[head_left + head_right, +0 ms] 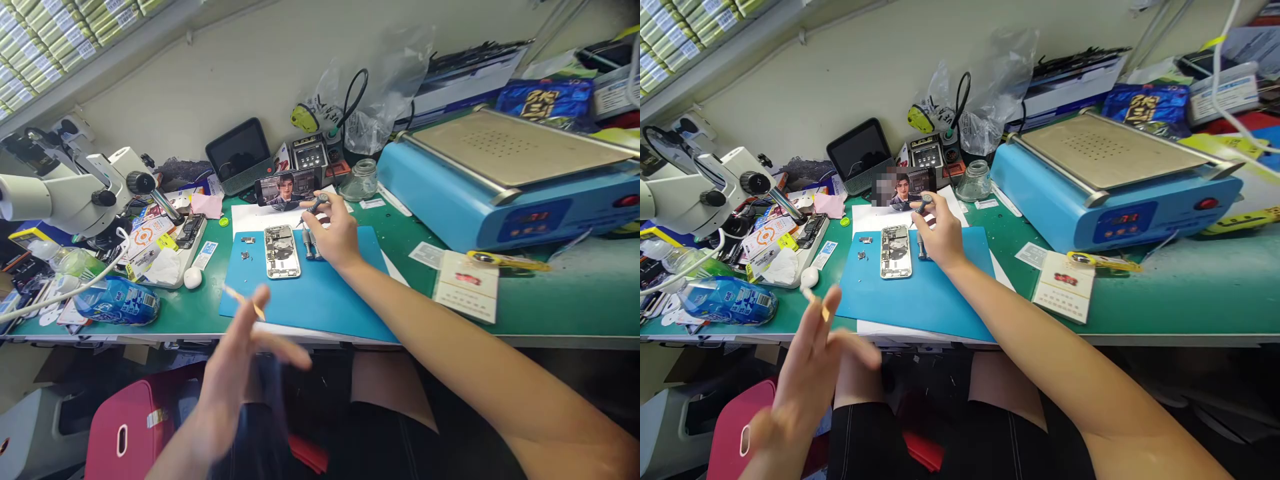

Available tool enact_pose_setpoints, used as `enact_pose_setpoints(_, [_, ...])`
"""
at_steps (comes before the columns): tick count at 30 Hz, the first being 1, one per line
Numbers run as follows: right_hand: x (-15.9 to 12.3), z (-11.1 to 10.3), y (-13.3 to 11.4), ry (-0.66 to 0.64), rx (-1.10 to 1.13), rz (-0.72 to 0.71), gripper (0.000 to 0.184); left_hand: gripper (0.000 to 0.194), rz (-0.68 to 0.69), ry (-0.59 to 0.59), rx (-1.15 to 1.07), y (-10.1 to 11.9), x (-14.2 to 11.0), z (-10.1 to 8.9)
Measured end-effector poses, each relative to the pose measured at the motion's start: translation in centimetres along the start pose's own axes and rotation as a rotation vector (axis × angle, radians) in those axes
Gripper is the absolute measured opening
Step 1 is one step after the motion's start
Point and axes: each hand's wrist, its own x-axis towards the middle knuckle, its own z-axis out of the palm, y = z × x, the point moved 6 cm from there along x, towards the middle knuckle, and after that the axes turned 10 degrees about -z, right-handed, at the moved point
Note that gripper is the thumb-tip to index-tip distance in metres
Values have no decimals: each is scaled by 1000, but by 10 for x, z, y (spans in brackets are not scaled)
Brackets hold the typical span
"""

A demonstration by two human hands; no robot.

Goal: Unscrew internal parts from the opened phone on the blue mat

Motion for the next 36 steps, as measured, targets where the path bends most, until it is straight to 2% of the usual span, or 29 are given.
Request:
enact_pose_setpoints(2, [0, 1, 3, -10, 2, 9, 31, 72, 54, 100, 47, -11, 29, -12])
enact_pose_setpoints(3, [-1, 2, 5, -18, 0, 16, 29, 70, 42, 137, 137, -21, 46, -18])
enact_pose_setpoints(5, [-1, 2, 7, -36, -13, 26, 28, 79, -3, 185, 344, -43, 79, -26])
enact_pose_setpoints(8, [1, 2, 5, -61, -42, 14, 22, 89, 34, 155, 598, -69, 115, -28])
enact_pose_setpoints(10, [1, 2, 2, -86, -56, -1, 17, 90, 56, 118, 630, -80, 125, -26])
enact_pose_setpoints(16, [2, -1, -3, -121, -113, -40, 15, 91, 67, 79, 618, -91, 126, -24])
enact_pose_setpoints(20, [11, -9, -3, -169, -195, -131, 17, 93, 65, 65, 606, -96, 128, -24])
enact_pose_setpoints(24, [17, -19, 3, -346, -181, -216, 21, 91, 78, 56, 608, -98, 131, -23])
enact_pose_setpoints(28, [8, -30, 20, -544, -234, -204, 28, 89, 101, 44, 610, -98, 132, -22])
enact_pose_setpoints(32, [-9, -32, 28, -736, -262, -172, 25, 90, 117, 39, 602, -98, 133, -23])
enact_pose_setpoints(36, [-16, -30, 28, -823, -292, -125, 25, 92, 128, 33, 593, -98, 132, -22])
